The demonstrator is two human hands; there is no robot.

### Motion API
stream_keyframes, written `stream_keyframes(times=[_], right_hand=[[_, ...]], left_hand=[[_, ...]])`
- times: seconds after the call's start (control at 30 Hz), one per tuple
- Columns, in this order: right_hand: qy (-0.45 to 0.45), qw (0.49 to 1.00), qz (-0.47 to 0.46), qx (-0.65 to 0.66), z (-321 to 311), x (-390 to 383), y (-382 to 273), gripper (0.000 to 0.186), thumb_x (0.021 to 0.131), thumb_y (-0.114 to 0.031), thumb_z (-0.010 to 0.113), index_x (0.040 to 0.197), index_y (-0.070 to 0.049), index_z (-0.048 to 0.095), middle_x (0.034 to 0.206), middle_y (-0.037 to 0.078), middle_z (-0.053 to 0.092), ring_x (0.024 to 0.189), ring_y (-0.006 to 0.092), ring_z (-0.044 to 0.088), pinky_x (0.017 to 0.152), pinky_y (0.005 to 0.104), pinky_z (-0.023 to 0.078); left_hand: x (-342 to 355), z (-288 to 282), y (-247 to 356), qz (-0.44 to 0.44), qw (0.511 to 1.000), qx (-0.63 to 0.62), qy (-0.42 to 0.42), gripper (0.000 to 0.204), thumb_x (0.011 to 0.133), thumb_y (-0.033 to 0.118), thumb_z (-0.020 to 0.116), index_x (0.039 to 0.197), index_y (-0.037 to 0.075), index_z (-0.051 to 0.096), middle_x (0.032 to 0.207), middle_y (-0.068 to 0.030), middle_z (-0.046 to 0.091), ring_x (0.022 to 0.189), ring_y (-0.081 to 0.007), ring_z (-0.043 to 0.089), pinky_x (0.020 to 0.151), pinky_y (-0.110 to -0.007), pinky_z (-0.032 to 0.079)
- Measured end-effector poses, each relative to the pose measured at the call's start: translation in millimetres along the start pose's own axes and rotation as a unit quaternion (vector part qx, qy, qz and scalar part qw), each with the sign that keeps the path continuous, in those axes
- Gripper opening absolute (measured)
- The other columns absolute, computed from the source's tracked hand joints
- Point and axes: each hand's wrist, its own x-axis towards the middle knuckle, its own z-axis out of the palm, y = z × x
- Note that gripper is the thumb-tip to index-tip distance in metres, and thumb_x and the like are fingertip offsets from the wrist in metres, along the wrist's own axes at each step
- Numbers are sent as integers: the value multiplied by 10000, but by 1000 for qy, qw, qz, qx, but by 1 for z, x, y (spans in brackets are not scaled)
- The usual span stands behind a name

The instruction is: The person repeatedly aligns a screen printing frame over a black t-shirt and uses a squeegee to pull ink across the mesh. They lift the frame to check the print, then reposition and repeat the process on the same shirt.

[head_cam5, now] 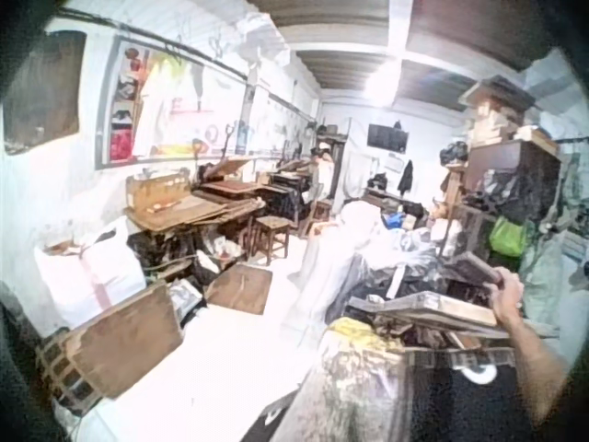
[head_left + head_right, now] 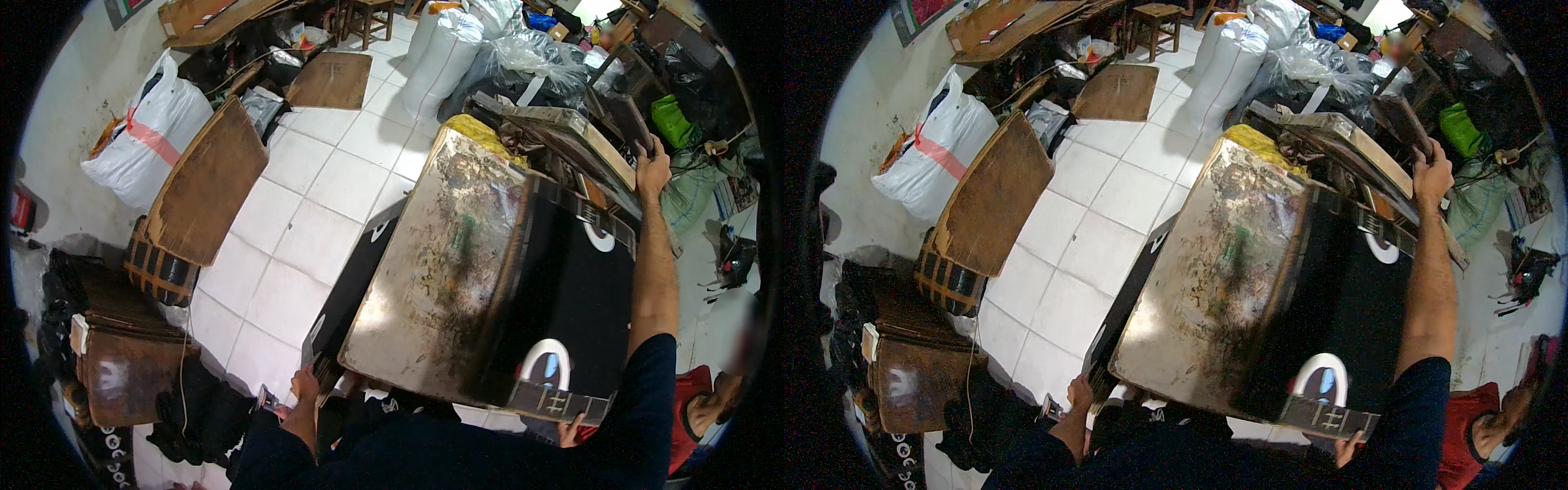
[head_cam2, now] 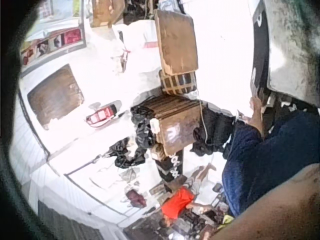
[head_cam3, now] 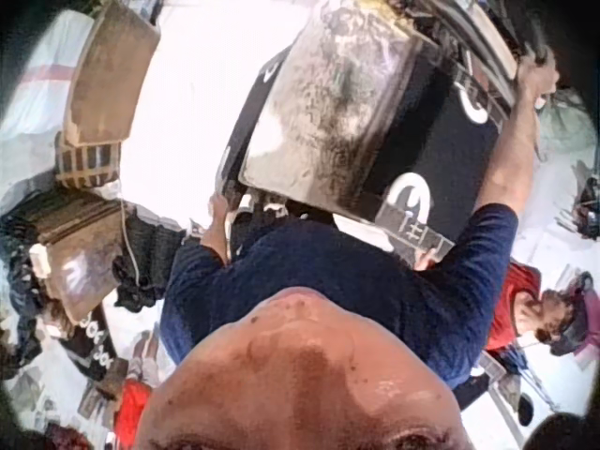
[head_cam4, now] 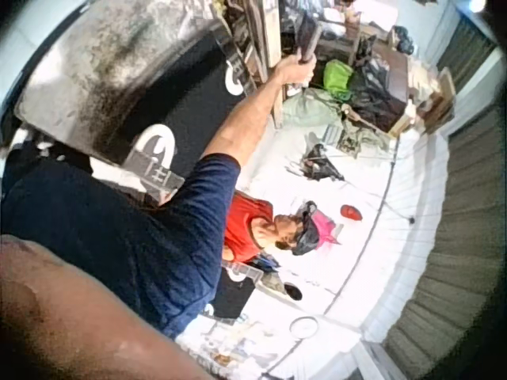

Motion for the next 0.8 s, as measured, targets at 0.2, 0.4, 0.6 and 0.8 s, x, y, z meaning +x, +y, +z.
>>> stream_keyframes(times=[0.2, 0.4, 0.6, 0.8], right_hand=[[-21, 1000, 11, -21, 6, 5, 8, 452, 935, -353, 724, 1375, -313, 628, 1049, 158, 674, 929, 328, 683, 905, 464, 510], [-35, 999, 7, 28, 3, 6, 4, 410, 966, -357, 699, 1365, -283, 638, 1105, 159, 689, 996, 346, 680, 915, 457, 507], [-74, 997, 23, 6, 0, 10, 0, 443, 963, -382, 696, 1374, -228, 633, 1150, 163, 692, 1007, 367, 683, 911, 468, 506], [-65, 997, 20, 23, 4, 9, 0, 462, 949, -416, 702, 1374, -247, 632, 1117, 187, 683, 1031, 376, 655, 925, 489, 487]], left_hand=[[9, 15, -22, 142, 979, -120, 81, 370, 1001, 353, 603, 1222, 66, 678, 1150, -229, 679, 1153, -446, 593, 957, -528, 502], [27, -18, -13, 230, 970, -33, 74, 243, 982, 122, 555, 1138, 5, 700, 875, -248, 705, 822, -454, 683, 746, -543, 547], [33, -120, 103, 351, 897, -106, 246, 148, 966, 104, 641, 989, -6, 737, 882, -205, 738, 811, -418, 698, 751, -486, 549], [55, -181, 226, 300, 879, -349, 126, 189, 923, 44, 718, 1090, -42, 738, 908, -186, 750, 741, -246, 683, 702, -369, 534]])
